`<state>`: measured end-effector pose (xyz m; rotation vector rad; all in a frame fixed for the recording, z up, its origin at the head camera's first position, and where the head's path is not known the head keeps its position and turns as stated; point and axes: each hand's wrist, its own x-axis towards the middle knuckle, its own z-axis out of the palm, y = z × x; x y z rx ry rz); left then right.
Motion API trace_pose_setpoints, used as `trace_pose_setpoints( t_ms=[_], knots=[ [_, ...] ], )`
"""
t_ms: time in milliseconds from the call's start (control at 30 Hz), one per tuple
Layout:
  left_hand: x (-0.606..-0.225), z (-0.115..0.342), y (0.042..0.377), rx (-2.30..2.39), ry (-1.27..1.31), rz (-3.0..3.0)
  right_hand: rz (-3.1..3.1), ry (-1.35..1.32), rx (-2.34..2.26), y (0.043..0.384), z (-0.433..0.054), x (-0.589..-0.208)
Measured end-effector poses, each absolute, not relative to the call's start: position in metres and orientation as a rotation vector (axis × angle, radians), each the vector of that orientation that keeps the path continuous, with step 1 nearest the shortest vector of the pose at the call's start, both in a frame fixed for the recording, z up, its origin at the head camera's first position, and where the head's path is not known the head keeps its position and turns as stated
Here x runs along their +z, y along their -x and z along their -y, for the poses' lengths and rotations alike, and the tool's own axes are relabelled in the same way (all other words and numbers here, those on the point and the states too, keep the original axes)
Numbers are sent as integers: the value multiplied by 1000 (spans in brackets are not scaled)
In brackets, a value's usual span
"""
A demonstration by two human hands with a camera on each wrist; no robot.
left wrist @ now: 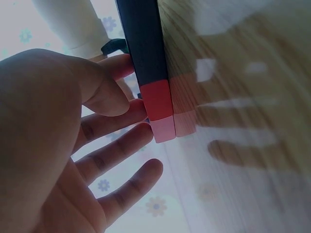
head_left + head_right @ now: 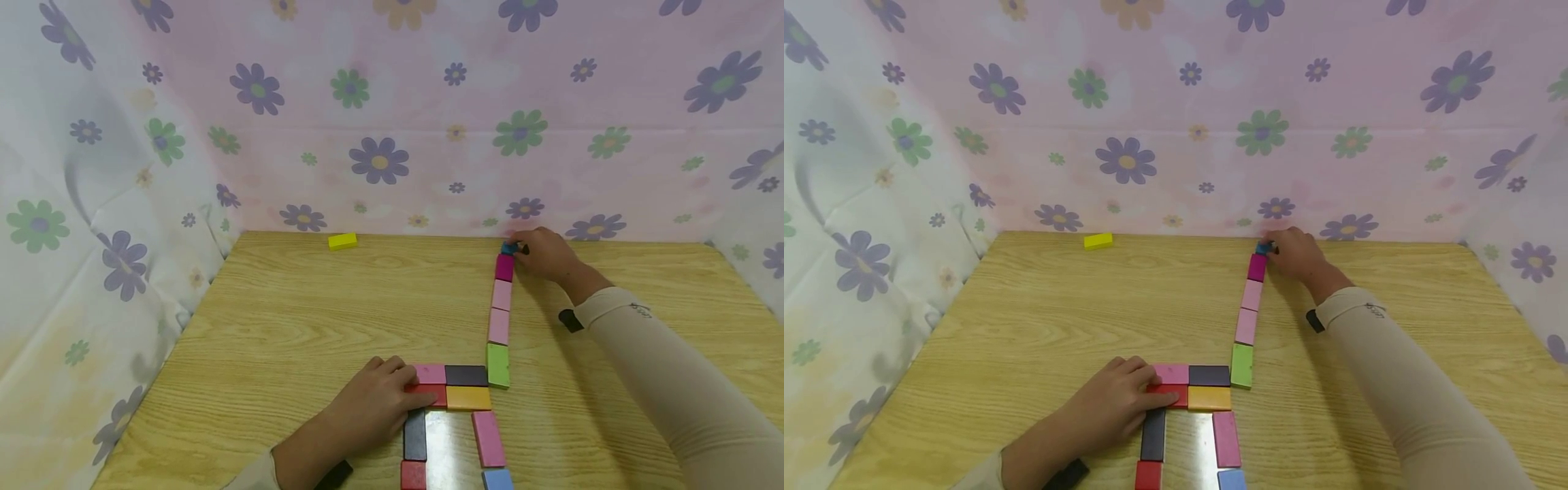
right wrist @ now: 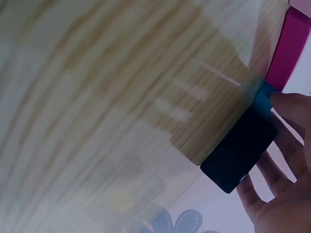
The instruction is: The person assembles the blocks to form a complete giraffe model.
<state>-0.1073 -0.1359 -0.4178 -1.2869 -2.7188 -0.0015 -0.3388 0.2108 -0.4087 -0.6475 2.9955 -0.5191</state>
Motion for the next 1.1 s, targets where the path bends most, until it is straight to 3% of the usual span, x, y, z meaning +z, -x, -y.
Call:
trace_pose_setpoints(
  t_ms=[1100],
  knots=[
    [-421,137,108,-24,1291,2689,-2988,518,-433,335,-237,-406]
  ],
)
